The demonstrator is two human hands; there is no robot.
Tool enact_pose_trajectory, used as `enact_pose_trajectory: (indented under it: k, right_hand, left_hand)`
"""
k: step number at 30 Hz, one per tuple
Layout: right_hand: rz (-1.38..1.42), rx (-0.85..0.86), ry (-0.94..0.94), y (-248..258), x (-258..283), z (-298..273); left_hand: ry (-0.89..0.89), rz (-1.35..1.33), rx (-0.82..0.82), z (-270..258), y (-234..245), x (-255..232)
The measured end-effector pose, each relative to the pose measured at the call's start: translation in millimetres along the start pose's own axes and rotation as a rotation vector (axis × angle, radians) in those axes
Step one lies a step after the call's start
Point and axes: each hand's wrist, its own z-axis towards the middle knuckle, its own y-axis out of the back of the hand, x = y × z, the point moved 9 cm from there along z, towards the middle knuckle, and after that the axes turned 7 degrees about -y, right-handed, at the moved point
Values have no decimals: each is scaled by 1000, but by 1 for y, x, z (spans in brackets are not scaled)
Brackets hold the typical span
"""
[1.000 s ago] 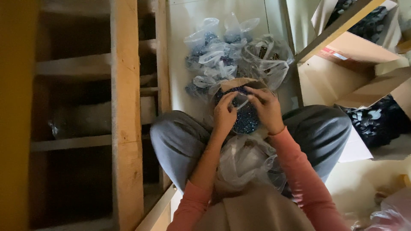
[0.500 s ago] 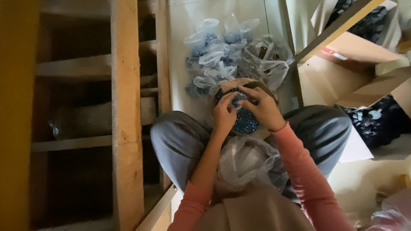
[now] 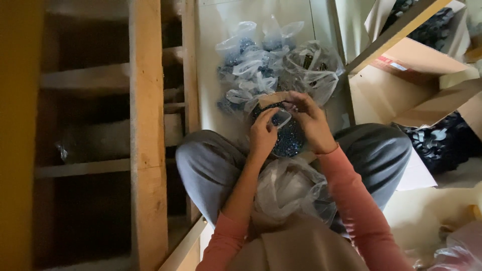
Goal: Packaging small blue items into individual plastic bags while sitting on the floor.
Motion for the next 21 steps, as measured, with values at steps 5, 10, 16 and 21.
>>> enact_pose_trajectory:
  k: [5,10,16,21]
  right_hand:
    - [-172,100,19,-26,15,-4]
    - [-628,-115,118,6,-13,3]
    - [-1093,-204,312,5,-28,-3]
    - [-1065,-285,270,26,-37,-18]
  left_hand:
    - [-9,6,0,0,2,-9]
    - [-38,33,-2,1,-4,2]
    - [-118,11,-55,-2,6,-26]
    - [-80,-92,-49,-6,1,-17]
